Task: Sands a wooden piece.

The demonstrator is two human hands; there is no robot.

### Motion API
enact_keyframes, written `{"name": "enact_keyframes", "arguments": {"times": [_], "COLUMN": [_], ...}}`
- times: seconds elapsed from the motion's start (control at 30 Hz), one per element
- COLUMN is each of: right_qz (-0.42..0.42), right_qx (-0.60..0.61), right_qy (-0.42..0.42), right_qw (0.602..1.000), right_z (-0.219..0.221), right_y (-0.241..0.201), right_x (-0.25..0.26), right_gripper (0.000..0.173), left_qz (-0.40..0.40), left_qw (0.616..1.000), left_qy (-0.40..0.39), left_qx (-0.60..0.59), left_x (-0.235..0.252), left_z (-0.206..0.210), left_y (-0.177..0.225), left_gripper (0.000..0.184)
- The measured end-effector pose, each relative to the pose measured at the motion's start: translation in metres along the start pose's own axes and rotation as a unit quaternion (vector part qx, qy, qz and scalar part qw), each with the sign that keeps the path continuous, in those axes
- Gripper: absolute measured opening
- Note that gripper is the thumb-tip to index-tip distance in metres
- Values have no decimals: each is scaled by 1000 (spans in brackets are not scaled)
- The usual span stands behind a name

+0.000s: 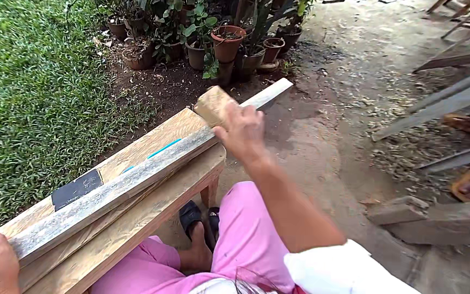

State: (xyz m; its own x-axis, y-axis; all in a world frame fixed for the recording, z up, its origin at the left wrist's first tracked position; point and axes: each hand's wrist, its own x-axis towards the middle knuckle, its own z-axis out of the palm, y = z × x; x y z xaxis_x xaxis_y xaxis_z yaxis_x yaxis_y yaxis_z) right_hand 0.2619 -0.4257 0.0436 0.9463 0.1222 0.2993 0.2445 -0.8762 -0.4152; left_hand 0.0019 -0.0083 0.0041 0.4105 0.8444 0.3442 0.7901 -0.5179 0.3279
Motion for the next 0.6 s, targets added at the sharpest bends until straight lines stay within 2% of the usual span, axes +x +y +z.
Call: {"name": "enact_keyframes", "arguments": {"times": [0.1, 0.17, 0.27, 0.37, 0.47, 0.5, 0.53, 0.6], "right_qz": [-192, -269, -328, -384, -444, -431, -402, -338], "right_qx": [66, 101, 113, 152, 260, 290, 296, 188], "right_qy": [-37, -100, -183, -165, -243, -283, -287, -196], "right_qw": [979, 952, 920, 896, 822, 806, 818, 901], "right_z": [35, 50, 52, 59, 55, 51, 49, 56], "right_y": [-95, -148, -190, -183, -155, -140, -123, -87], "right_x": [-60, -87, -102, -95, -67, -52, -35, -5], "right_gripper": [71, 66, 61, 62, 62, 61, 58, 55], "left_qz": [-5, 23, 162, 320, 396, 403, 401, 380], "left_qw": [999, 996, 959, 924, 904, 902, 905, 915], "left_qy": [-41, -48, -30, -50, -86, -86, -92, -94], "left_qx": [-10, -77, -230, -204, -139, -124, -112, -94], "left_x": [3, 5, -5, -25, -38, -37, -37, -37], "left_z": [-2, -4, -18, -34, -22, -16, -14, -15], "left_y": [0, -2, 17, 70, 110, 115, 118, 123], "left_gripper": [57, 59, 65, 86, 83, 79, 74, 68]}}
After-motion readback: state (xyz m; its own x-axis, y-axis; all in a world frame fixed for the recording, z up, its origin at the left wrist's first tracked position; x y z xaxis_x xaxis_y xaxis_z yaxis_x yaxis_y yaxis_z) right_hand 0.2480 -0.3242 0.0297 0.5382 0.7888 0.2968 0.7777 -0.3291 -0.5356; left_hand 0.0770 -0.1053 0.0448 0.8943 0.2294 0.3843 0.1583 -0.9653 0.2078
